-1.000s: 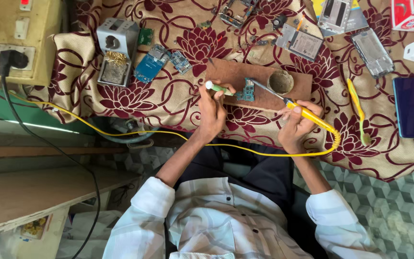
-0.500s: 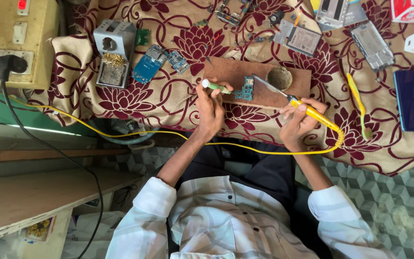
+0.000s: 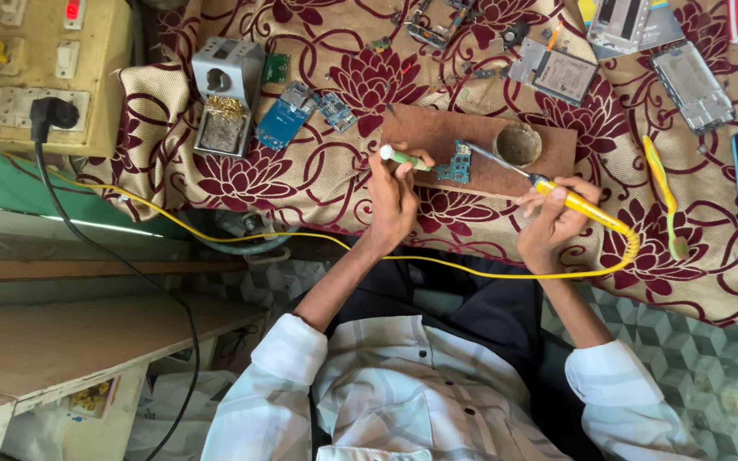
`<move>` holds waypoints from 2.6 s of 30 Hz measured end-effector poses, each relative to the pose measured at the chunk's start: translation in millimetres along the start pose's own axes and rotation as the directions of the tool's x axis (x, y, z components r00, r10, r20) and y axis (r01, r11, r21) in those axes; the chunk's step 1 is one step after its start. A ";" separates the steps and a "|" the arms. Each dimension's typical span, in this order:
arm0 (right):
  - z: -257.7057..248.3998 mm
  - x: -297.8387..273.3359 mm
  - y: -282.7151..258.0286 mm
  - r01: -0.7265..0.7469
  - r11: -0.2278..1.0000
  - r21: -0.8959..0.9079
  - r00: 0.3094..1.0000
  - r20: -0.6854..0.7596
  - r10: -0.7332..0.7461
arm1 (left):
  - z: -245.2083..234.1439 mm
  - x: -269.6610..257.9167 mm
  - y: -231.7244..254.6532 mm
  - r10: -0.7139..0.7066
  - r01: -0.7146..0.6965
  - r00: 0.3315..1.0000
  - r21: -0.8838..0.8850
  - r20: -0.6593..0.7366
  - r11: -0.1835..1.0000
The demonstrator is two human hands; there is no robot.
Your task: The person solders a small blue circuit board using a soldering iron and solder wire. They repeatedly apply solder to various points on the board while holding it steady with the other hand. The work is performed on a patterned tablecloth with other electronic components nearby.
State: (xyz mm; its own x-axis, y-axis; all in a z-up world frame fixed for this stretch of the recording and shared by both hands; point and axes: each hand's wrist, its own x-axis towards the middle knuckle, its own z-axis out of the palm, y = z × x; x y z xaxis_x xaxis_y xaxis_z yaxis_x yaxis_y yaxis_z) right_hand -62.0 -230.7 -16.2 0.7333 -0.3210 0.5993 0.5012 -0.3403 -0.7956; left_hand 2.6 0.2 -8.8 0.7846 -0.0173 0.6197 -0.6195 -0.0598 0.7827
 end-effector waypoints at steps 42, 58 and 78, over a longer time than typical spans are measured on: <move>1.4 38.8 -50.7 0.210 0.934 -0.290 0.966 0.209 -0.153 | 1.7 -0.1 1.6 0.046 -0.046 0.999 0.013 0.000 0.999; 44.3 116.0 -73.2 0.283 0.931 -0.230 0.904 0.388 -0.179 | -2.3 4.9 12.2 -0.057 0.057 0.998 -0.041 0.007 0.998; 76.7 116.2 -98.4 0.417 0.798 -0.435 0.896 0.344 -0.280 | -7.2 7.5 20.9 -0.030 0.031 0.999 -0.050 0.020 0.998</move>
State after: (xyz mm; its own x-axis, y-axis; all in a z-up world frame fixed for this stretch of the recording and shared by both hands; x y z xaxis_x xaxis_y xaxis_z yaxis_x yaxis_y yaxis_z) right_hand 9.1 -166.8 124.9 0.6749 0.1120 0.7294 0.5060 -0.7896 -0.3470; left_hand -4.5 6.0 12.6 0.8032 -0.0353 0.5946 -0.5953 -0.0107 0.8035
